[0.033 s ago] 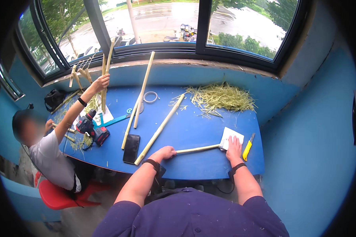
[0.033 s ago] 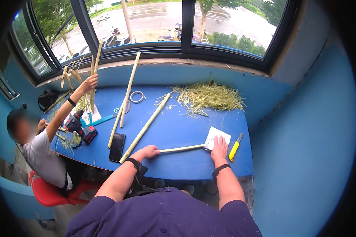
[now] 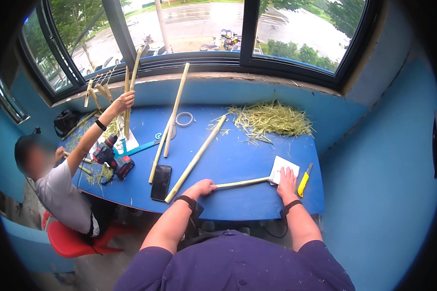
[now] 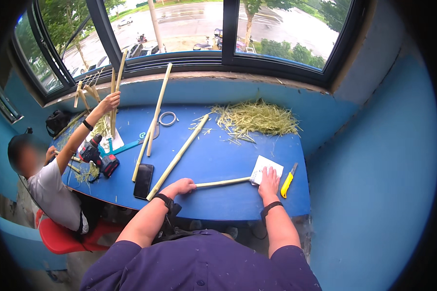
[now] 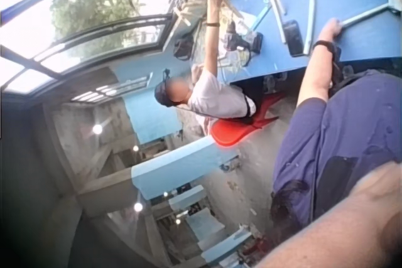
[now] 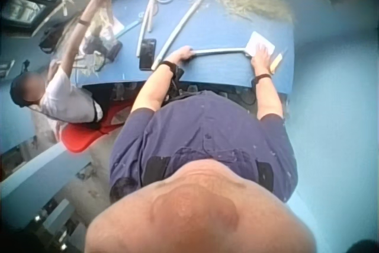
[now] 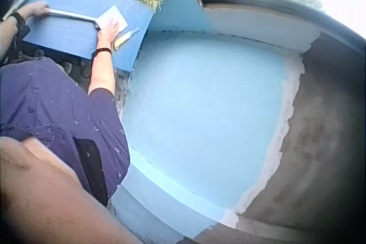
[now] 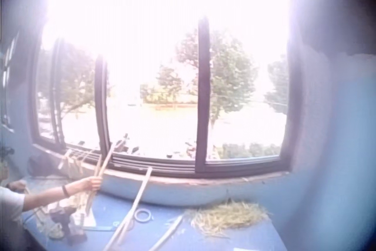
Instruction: The recorder is sanding or polishing a long bamboo pole using a small piece of sandpaper or white abrasive cloth at a blue work table.
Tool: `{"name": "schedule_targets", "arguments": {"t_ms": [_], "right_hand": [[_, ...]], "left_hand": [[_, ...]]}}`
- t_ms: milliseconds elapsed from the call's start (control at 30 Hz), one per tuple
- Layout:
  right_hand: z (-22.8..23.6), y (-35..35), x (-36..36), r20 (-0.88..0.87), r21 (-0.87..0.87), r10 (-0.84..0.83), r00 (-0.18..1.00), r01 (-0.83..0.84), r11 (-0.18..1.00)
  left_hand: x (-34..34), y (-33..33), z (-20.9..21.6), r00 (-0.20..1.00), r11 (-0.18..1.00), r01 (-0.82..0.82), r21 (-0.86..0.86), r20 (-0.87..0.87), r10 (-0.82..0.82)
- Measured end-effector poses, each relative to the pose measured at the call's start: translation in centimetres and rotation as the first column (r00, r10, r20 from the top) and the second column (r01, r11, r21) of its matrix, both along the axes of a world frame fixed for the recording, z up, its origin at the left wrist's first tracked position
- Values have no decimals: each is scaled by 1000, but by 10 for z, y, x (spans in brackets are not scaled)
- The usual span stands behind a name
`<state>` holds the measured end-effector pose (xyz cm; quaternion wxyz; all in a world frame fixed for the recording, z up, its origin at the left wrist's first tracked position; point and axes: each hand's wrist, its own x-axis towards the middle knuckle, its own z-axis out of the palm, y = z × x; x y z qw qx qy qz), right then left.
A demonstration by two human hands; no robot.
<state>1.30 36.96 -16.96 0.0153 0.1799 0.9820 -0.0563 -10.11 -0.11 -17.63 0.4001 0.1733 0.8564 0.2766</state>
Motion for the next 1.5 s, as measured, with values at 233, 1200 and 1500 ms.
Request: {"name": "schedule_targets", "arguments": {"t_ms": [233,1200,1500], "right_hand": [[-28,-67,13,-50,5,147,988,-147,989],[1,-2,10,-25,11,36,999,-35,999],[-3,4,7,-21,9,50,999,-50,999]], "left_hand": [[6,2,7,998,998,-49,-35,-44,48],[-10,-7,7,973,997,17,-72,230,0],[-3,-3,0,1000,999,-28,-20,-2,28]]}}
